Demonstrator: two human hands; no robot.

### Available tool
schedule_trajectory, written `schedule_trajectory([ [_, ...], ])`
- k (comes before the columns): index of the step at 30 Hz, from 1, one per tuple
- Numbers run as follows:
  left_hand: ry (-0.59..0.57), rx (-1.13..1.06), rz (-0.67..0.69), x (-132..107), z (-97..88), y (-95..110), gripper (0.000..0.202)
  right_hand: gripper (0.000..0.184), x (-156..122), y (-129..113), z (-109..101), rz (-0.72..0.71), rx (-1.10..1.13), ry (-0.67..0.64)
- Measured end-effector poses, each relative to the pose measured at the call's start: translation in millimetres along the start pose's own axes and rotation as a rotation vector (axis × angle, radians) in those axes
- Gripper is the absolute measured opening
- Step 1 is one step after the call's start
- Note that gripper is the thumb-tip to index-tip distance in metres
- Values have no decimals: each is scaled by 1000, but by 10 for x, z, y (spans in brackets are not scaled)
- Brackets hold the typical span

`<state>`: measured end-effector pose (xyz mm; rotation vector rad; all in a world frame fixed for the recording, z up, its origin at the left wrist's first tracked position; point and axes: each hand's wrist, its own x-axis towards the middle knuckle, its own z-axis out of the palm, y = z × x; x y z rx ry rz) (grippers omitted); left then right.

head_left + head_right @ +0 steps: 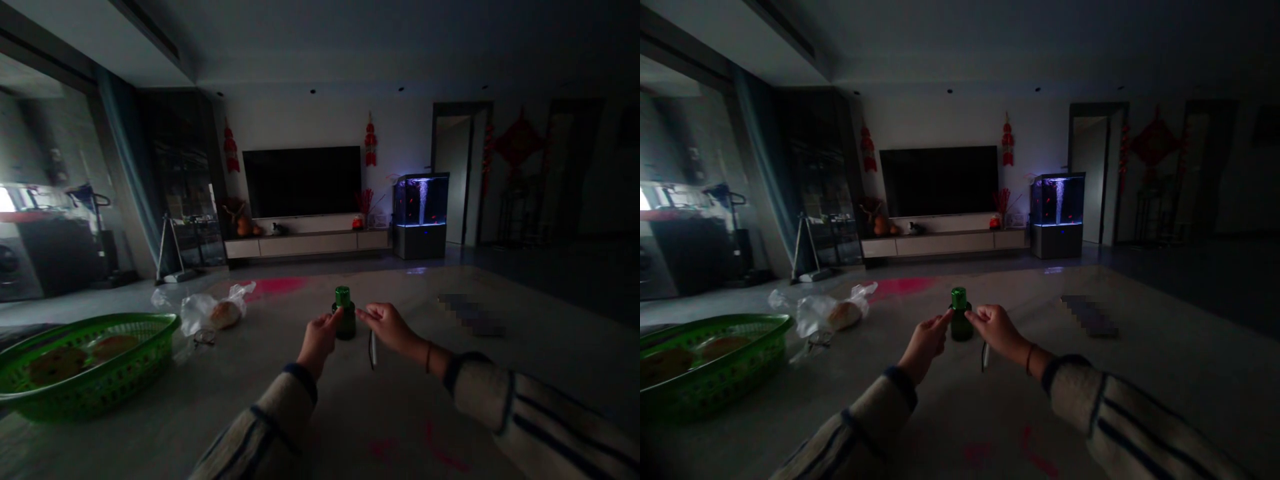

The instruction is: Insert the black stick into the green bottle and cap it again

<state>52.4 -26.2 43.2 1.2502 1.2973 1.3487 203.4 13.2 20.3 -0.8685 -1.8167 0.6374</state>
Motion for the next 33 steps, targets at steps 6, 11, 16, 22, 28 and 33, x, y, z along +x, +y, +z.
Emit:
schedule_trajectory([
  [6, -355, -39, -111, -69, 24, -132, 60, 52, -128, 57, -41, 192, 174, -266],
  [11, -598, -106, -239, -58, -29, -86, 64, 60, -137, -30, -154, 453, 664, -555],
  [16, -703, -196, -356, -10, -208, -65, 68, 66, -126, -97, -347, 565, 1018, -849],
  [22, -836, -180, -493, 14, -262, -168, 71, 72, -195, -77, -343, 560, 1021, -913],
  [28, -783, -147, -447, 44, -249, -242, 75, 70, -222, 28, -245, 562, 965, -862],
  [33, -614, -130, -371, 108, -266, -275, 81, 67, -164, 83, -222, 475, 970, -673],
])
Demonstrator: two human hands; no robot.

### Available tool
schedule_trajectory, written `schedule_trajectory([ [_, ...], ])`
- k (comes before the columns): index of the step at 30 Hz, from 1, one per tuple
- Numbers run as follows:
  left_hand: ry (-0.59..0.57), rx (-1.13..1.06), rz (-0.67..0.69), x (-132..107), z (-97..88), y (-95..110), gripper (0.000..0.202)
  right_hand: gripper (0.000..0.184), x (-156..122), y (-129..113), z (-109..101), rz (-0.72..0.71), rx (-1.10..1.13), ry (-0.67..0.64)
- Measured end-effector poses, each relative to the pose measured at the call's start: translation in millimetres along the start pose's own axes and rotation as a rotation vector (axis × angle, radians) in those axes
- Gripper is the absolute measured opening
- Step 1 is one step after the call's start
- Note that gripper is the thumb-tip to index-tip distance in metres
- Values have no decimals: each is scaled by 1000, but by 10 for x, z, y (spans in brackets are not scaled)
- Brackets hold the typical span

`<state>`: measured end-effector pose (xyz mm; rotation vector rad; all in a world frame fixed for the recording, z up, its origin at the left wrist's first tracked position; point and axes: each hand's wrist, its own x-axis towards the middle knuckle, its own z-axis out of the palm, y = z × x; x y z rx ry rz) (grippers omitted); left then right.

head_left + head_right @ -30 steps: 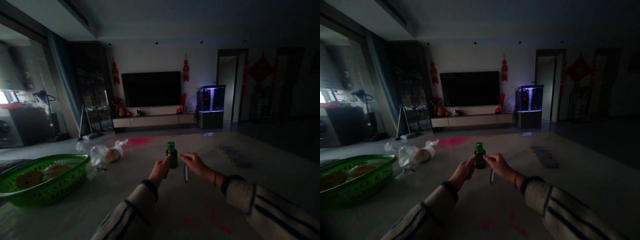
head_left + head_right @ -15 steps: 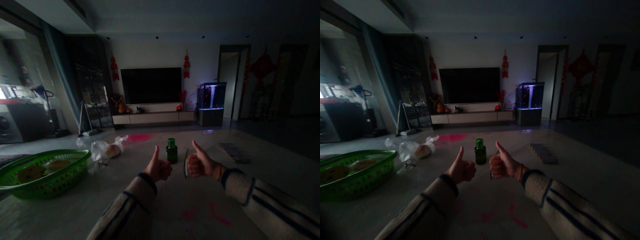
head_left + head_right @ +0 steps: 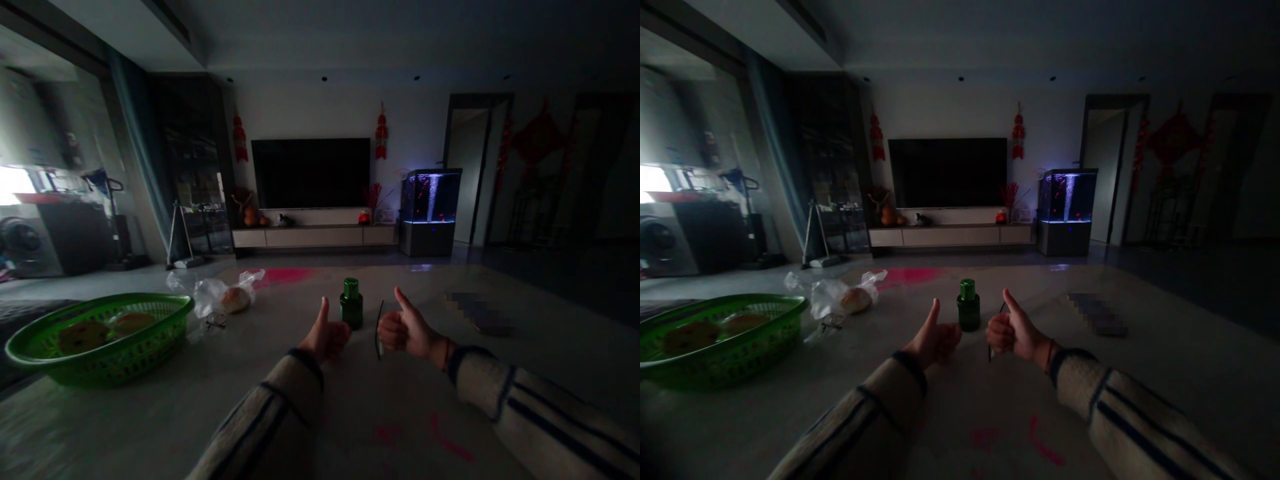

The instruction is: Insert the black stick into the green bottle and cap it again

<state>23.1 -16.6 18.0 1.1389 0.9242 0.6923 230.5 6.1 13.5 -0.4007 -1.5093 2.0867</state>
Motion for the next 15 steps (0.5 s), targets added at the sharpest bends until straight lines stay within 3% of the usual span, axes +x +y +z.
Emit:
schedule_trajectory([
  [7, 159, -40, 105, -21, -33, 56, 86, 66, 148, -319, -51, -121, -284, 215],
  [12, 299, -84, 141, 106, -114, 14, 74, 60, 428, -573, -64, -191, -833, 540],
  [15, 380, -29, 139, 189, -143, -37, 59, 47, 588, -630, 5, -275, -1281, 650],
])
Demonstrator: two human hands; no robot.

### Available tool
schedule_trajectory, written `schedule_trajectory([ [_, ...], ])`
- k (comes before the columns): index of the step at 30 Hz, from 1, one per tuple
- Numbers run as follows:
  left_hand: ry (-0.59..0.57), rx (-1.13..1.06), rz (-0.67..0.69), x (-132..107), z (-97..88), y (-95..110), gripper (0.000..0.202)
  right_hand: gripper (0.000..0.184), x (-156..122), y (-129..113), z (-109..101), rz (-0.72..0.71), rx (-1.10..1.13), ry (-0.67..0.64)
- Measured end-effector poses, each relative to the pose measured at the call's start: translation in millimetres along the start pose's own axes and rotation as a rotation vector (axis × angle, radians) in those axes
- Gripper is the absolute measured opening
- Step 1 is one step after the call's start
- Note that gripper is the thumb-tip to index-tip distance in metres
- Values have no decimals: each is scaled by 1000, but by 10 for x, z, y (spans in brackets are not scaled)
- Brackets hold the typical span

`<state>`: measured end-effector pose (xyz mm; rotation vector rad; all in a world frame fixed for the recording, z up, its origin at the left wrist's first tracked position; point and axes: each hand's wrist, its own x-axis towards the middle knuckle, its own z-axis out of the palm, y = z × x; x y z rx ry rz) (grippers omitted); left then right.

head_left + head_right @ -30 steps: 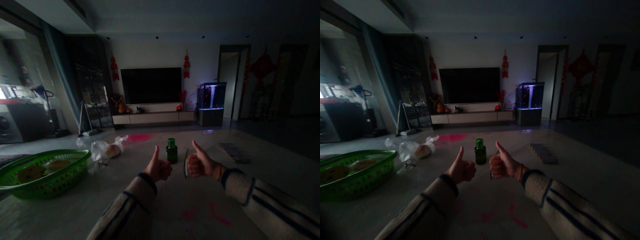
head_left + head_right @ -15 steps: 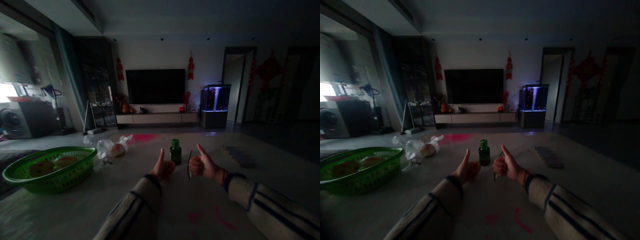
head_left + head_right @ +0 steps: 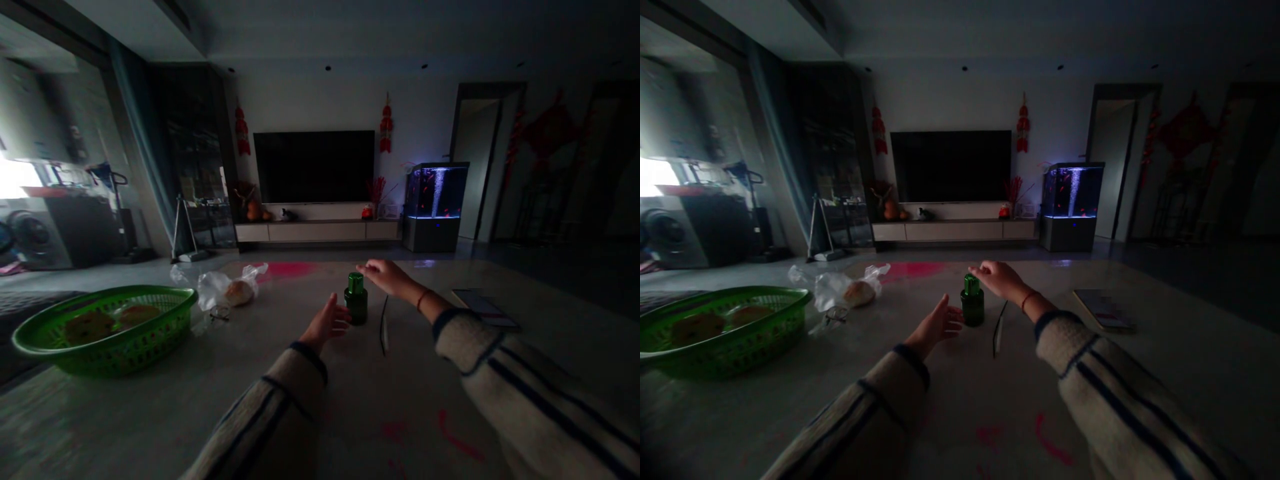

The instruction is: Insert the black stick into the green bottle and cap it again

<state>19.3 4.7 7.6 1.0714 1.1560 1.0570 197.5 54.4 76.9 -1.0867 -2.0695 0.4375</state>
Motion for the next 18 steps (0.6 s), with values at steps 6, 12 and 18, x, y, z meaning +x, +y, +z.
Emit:
schedule_trajectory([
  [6, 145, 149, 120, -34, 40, -26, 40, 28, 1, -192, 169, -51, -507, 32],
  [12, 177, 208, 137, -78, 39, -10, 41, 30, -66, -178, 254, -20, -547, 62],
  [18, 195, 247, 147, -77, 42, -16, 41, 40, -96, -175, 313, -24, -535, 37],
])
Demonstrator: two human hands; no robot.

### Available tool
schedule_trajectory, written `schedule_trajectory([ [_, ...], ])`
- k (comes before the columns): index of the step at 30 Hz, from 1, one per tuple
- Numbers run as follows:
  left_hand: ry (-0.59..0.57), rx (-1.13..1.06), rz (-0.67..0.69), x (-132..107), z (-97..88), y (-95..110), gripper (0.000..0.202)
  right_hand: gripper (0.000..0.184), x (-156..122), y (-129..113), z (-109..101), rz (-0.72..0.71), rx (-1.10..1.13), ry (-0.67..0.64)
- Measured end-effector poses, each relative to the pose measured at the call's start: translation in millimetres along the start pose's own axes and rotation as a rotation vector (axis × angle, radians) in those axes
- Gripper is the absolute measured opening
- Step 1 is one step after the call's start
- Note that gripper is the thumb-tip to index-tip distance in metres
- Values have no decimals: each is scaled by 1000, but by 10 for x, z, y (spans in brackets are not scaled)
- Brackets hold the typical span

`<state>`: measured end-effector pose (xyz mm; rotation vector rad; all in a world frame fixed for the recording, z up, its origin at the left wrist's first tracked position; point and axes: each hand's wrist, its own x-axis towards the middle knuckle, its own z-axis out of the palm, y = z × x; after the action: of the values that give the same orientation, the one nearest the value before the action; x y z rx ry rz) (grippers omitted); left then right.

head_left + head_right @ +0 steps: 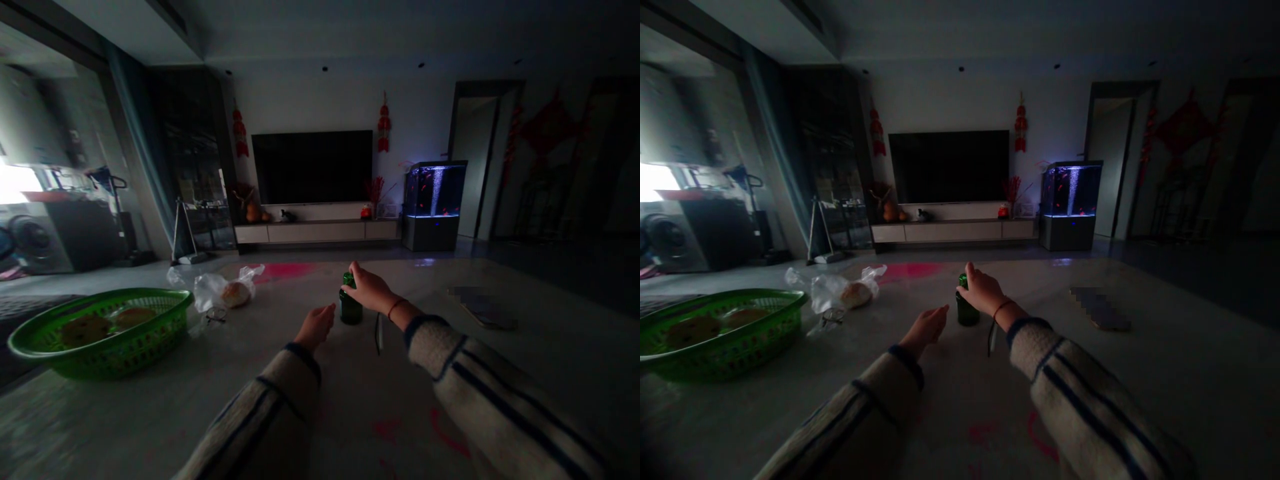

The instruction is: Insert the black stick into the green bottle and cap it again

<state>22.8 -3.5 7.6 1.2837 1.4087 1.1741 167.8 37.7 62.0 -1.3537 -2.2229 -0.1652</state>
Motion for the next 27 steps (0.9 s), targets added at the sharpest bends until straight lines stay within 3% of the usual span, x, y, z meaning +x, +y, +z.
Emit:
schedule_trajectory([
  [14, -53, 68, 21, -32, -28, -9, 35, 35, 15, 24, 69, -18, 64, 31],
  [22, 4, 338, 135, 95, 5, -176, 20, 32, 5, 0, 101, 46, 36, 84],
  [27, 10, 526, 234, 124, -6, -238, 23, 32, 11, 16, 96, 28, 40, 73],
])
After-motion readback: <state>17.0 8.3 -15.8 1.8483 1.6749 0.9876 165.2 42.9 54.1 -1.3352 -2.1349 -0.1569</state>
